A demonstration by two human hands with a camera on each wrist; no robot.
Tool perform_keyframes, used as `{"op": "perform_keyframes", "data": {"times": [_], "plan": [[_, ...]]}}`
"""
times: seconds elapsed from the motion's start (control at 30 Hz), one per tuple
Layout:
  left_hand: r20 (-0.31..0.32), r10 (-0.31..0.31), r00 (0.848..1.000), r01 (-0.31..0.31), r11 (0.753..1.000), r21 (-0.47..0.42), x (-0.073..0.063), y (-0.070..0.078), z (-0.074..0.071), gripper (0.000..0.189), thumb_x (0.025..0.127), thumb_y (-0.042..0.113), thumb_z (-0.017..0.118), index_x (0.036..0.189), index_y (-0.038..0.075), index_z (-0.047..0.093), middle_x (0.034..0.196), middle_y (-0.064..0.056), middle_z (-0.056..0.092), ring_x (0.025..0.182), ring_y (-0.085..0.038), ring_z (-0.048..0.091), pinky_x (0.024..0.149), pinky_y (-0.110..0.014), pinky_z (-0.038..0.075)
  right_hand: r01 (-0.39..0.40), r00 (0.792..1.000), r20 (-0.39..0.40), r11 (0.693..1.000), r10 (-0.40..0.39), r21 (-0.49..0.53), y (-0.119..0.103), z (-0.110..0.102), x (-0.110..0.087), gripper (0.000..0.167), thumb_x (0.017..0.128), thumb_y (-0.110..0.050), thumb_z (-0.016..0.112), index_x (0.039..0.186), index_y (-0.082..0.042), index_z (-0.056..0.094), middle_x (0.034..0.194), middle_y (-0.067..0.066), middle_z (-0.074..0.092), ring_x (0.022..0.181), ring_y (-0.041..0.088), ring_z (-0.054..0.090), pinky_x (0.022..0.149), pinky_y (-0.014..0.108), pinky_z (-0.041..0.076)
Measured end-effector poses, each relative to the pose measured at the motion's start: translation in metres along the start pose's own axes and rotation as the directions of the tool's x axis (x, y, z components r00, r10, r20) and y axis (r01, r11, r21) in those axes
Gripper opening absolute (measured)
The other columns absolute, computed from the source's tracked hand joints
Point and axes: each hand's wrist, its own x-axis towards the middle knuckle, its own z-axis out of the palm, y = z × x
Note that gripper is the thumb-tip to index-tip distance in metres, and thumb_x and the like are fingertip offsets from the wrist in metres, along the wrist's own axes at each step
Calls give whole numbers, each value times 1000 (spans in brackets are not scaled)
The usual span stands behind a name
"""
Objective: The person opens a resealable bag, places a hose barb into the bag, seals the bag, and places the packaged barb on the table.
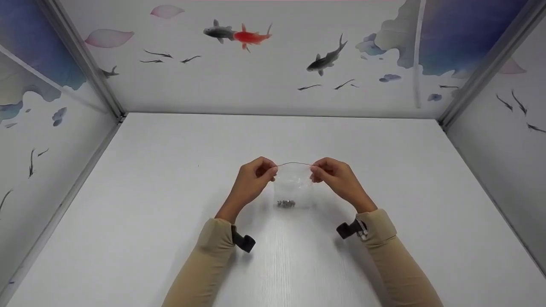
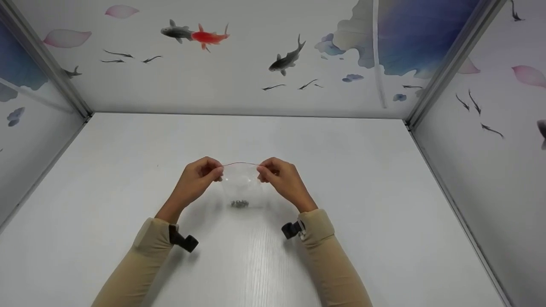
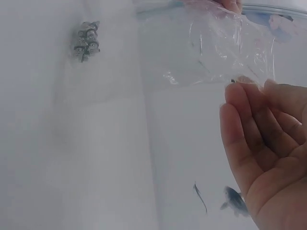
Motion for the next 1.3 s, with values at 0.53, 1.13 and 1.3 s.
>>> {"op": "perform_keyframes", "data": {"times": [0.53, 1.13, 1.3], "plan": [[-72, 76, 995, -69, 993, 100, 5, 0, 11, 11, 97, 14, 57, 97, 4, 63, 88, -7, 65, 81, -15, 62, 76, -28, 51, 89, 983, -148, 989, -106, -118, -36, 6, -13, 12, 93, -4, 60, 96, 7, 65, 84, 17, 65, 77, 26, 63, 71, 18, 49], [-83, 58, 995, -52, 996, 75, 5, -1, 16, 12, 93, 15, 63, 98, 5, 67, 89, -7, 66, 80, -14, 57, 74, -26, 48, 38, 993, -106, 997, -45, -71, -13, 6, -5, 16, 93, -7, 62, 100, 6, 68, 89, 17, 67, 77, 11, 61, 72, 17, 51], [-88, 55, 995, -48, 996, 78, 5, 0, 17, 13, 92, 17, 65, 97, 6, 67, 90, -7, 65, 79, -13, 56, 74, -25, 48, 53, 995, -87, 997, -57, -47, -2, 6, -2, 17, 91, -16, 67, 97, -1, 70, 91, 12, 69, 77, 13, 62, 73, 19, 52]]}}
